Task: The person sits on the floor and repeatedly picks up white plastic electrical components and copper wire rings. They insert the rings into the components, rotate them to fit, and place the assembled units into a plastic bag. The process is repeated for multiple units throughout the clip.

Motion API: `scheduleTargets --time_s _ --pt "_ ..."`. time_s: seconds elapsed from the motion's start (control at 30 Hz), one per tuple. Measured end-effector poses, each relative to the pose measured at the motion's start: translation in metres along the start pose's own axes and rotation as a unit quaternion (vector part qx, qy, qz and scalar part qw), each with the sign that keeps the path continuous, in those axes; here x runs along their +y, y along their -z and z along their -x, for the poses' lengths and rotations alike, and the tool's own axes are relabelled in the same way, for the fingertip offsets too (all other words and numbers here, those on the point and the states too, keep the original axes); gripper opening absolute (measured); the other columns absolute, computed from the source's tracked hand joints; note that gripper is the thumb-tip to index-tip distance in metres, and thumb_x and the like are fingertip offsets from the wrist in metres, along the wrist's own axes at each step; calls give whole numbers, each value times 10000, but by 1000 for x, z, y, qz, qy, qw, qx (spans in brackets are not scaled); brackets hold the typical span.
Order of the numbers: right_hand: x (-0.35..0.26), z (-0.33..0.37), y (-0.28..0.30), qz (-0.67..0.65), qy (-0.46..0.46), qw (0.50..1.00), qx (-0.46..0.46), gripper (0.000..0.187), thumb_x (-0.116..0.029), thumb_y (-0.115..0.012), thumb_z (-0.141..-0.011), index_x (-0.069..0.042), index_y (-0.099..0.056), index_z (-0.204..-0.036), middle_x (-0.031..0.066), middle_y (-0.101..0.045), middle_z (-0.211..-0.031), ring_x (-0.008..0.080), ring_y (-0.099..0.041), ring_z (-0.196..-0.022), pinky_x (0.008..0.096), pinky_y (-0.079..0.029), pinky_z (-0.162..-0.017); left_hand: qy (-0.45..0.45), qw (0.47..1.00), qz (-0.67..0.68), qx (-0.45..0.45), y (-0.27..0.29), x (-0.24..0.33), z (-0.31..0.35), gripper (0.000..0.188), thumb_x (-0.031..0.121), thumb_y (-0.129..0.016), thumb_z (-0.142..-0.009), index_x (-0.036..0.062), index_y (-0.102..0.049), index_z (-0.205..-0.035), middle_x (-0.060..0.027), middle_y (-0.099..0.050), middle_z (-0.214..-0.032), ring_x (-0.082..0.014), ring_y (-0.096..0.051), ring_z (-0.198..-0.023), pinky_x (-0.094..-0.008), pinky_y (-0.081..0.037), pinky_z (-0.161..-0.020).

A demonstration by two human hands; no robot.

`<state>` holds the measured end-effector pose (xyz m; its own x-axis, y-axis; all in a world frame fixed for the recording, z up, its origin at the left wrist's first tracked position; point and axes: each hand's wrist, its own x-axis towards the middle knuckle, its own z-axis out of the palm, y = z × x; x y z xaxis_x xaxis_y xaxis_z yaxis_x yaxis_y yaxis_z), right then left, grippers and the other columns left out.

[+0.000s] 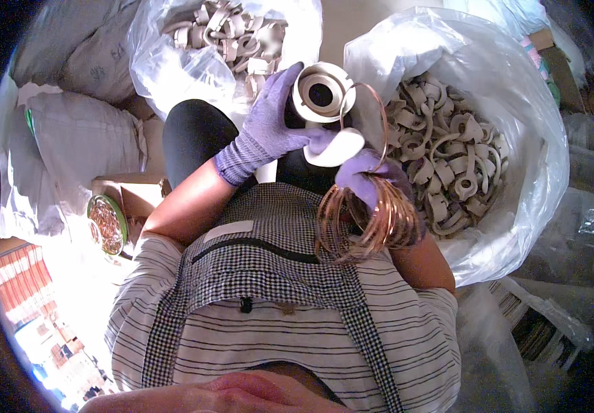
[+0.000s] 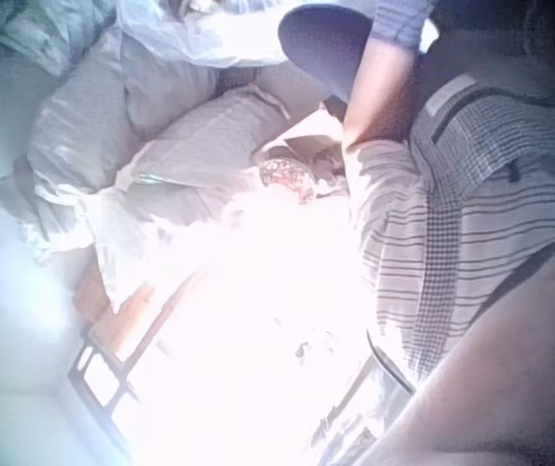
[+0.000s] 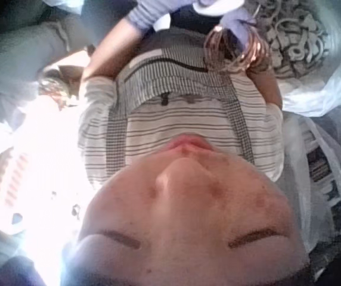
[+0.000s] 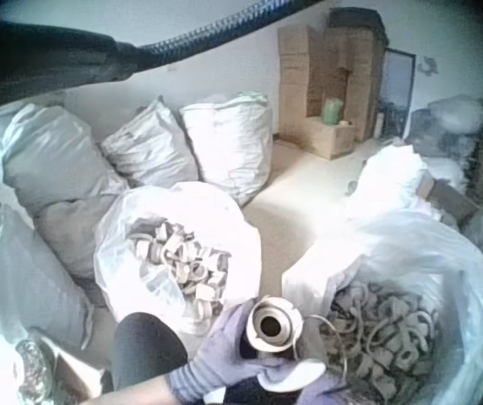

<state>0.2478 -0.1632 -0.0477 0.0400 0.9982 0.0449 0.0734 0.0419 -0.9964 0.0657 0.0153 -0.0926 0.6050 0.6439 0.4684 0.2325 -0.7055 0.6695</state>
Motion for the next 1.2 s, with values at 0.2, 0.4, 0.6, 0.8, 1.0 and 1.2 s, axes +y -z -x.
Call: scheduleTargets --time_s 0.2,0.4,0.6,0.8,1.0,1.2 --pt "-32 -10 -2 -52 94 994 -23 141 -161 -635 -948 -21 -649 -951 158 -678 -1015 255 -660 -881 396 -531 -843 16 992 -121 -22 18 10 -3 1045 556 -920 -558 30 -519 -1367 -170 -576 -1275 -365 -530 -1191 -481 -405 -1071" --pt "-37 -30 28 -141 152 977 -53 209 -236 -561 -1029 -35 -536 -976 280 -650 -1143 398 -667 -1010 519 -532 -961 -5 1000 21 10 25 18 14 887 354 -962 -561 5 -521 -1247 -193 -604 -1142 -390 -608 -1081 -465 -489 -969" --pt "-25 -76 30 -410 101 864 -273 336 -359 -359 -1112 -142 -475 -884 90 -592 -817 225 -506 -614 380 -437 -619 -6 999 -5 -32 18 18 15 1061 412 -960 -563 -11 -452 -1392 -236 -549 -1327 -432 -547 -1238 -499 -427 -1083" --pt "-2 -88 20 -475 37 839 -263 338 -358 -321 -1119 -148 -456 -891 80 -592 -829 220 -529 -628 384 -454 -628 23 980 197 -16 47 19 -2 973 556 -856 -732 -9 -466 -1422 -194 -516 -1354 -331 -521 -1256 -433 -415 -1080" --pt "7 -96 18 -463 28 842 -275 342 -381 -333 -1116 -126 -485 -946 136 -617 -884 277 -591 -686 428 -479 -657 140 946 290 42 35 26 -12 463 248 -766 -910 5 -628 -1280 -42 -674 -988 -116 -624 -828 -253 -512 -765" --pt "8 -83 26 -429 -7 870 -242 367 -388 -368 -1106 -81 -553 -1190 202 -652 -935 302 -616 -683 456 -499 -640 279 762 585 3 45 35 -15 253 24 -615 -990 -33 -627 -1236 -57 -690 -952 -70 -640 -791 -206 -527 -716"
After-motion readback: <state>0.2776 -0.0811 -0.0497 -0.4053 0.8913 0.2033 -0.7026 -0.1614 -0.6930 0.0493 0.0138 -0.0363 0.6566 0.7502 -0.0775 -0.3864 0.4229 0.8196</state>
